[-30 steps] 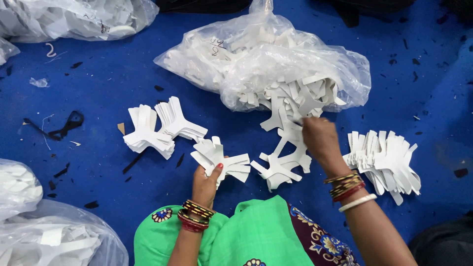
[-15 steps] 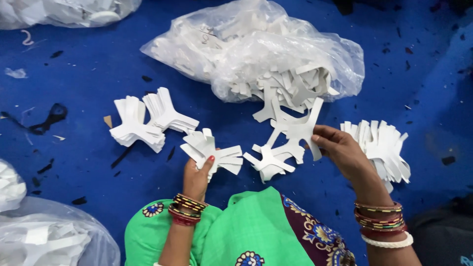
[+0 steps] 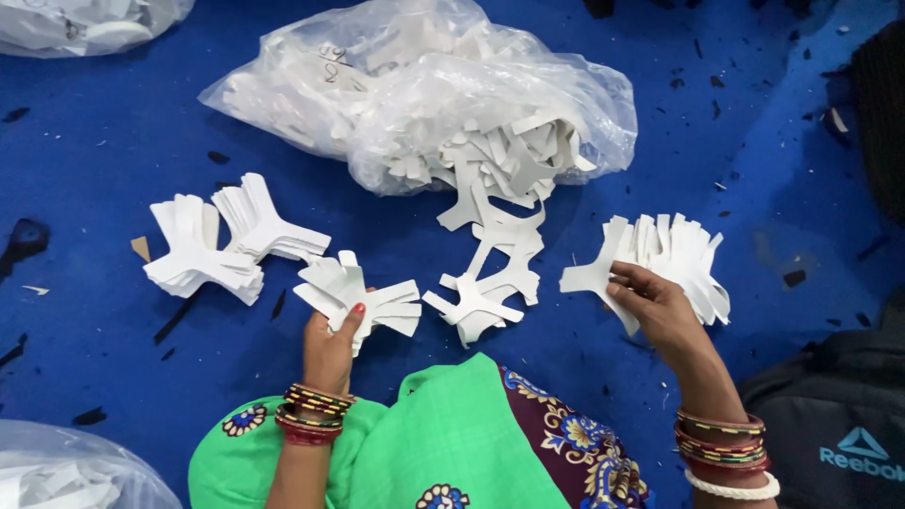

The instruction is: The person sorts and stacks white shoe reinforcement pieces into organized piles on the floor.

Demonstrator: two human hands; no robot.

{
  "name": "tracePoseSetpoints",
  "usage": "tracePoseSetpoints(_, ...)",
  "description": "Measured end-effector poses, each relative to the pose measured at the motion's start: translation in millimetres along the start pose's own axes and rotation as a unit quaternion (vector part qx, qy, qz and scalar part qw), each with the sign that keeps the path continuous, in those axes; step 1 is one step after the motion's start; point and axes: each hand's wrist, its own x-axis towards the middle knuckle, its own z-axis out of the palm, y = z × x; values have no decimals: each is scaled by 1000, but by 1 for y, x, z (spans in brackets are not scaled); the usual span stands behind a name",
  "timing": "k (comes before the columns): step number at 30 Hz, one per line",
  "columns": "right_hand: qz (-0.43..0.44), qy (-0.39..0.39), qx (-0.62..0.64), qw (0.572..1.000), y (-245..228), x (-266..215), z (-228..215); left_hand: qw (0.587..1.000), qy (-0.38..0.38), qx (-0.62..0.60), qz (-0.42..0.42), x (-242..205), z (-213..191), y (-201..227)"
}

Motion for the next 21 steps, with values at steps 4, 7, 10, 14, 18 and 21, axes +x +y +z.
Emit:
tracePoseSetpoints(4, 4, 73, 10, 997, 29, 2, -47, 1000, 5, -15, 2, 0, -2, -2)
tracePoseSetpoints(7, -12, 138, 17, 990, 44, 6, -92, 1000, 4, -11, 6, -2, 2, 3)
tracePoseSetpoints(10, -3, 183, 9, 983, 37, 7, -112, 1000, 5, -11, -3, -3, 5, 4)
tracePoseSetpoints(14, 20, 204, -73, 976, 71, 43, -132, 1000, 11, 5, 4, -3, 3, 3)
tracePoseSetpoints(18, -27, 261, -235, 936, 73, 48, -111, 1000, 19, 9, 17, 3, -4, -11)
tracePoseSetpoints(21, -153, 369, -391, 829, 61, 42, -68, 1000, 15, -7, 18, 3, -1, -12)
